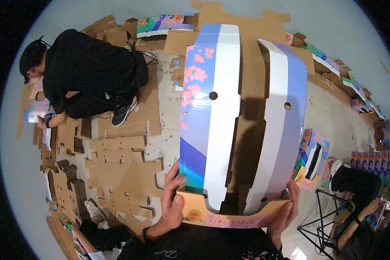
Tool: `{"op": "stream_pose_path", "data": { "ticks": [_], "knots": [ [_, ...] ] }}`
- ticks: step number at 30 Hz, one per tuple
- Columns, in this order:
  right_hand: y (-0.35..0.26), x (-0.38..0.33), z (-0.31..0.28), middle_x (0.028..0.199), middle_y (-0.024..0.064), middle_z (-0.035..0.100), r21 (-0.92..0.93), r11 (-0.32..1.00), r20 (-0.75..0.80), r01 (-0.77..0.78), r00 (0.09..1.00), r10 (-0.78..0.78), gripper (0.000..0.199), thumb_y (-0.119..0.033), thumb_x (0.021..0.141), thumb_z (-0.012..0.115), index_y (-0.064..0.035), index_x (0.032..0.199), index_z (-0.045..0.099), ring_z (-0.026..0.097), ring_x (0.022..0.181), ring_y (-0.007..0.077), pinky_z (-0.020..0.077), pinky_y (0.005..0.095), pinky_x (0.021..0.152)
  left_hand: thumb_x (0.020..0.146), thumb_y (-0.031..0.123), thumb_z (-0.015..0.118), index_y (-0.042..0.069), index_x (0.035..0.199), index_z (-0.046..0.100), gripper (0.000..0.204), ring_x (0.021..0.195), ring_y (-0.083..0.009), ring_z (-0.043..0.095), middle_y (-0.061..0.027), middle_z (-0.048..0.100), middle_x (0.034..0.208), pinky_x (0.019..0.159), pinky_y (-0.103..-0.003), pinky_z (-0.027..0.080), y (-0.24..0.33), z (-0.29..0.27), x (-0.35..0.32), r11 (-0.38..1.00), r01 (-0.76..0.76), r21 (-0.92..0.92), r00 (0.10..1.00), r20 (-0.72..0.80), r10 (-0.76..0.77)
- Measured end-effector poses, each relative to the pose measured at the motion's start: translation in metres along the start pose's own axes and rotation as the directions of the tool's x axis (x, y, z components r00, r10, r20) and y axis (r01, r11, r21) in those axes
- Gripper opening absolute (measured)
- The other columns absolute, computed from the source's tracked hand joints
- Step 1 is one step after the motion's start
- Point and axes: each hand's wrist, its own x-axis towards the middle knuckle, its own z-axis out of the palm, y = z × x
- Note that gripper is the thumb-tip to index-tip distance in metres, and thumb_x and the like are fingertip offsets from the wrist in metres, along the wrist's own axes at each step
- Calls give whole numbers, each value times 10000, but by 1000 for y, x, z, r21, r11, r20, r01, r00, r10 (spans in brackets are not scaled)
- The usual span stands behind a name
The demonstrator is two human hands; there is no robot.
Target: Assembling colorful printed cardboard fruit boxes from flat sheets.
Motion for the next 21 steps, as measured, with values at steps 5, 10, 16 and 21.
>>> {"op": "stream_pose_path", "data": {
  "ticks": [5,10,16,21],
  "knots": [
    [6,15,-1,1454,235,544,-26,996,33,-85,996,86,526,-321,1069,503,77,1410,558,492,1388,322,354,453,1174,1051,194,523,53,1630,122,719,1550,-343,235,-273,225,1663,1242,-508,209,4,3,9,985,141,-97,989,-28,-144],
    [12,48,-19,1390,206,627,-133,989,129,66,990,-49,432,-243,1033,573,60,1335,639,534,1357,289,378,428,1159,1005,126,609,52,1611,141,769,1479,-298,325,-201,324,1565,1206,-491,279,13,-2,14,944,282,-171,958,109,-267],
    [-37,137,-61,1374,158,655,-609,694,221,384,922,-317,542,38,785,757,-23,1315,664,616,1270,313,445,440,1105,893,140,830,57,1438,433,680,1243,-243,563,-118,535,1336,1028,-420,497,15,13,-4,968,251,31,816,531,-228],
    [-98,121,-59,1477,186,561,-709,531,313,464,882,-352,779,-36,644,847,-64,1386,611,514,1371,379,372,483,1171,931,122,776,44,1272,673,365,1180,-307,648,-147,676,1259,985,-414,538,50,-18,-7,950,263,-166,588,809,-22]
  ]
}}
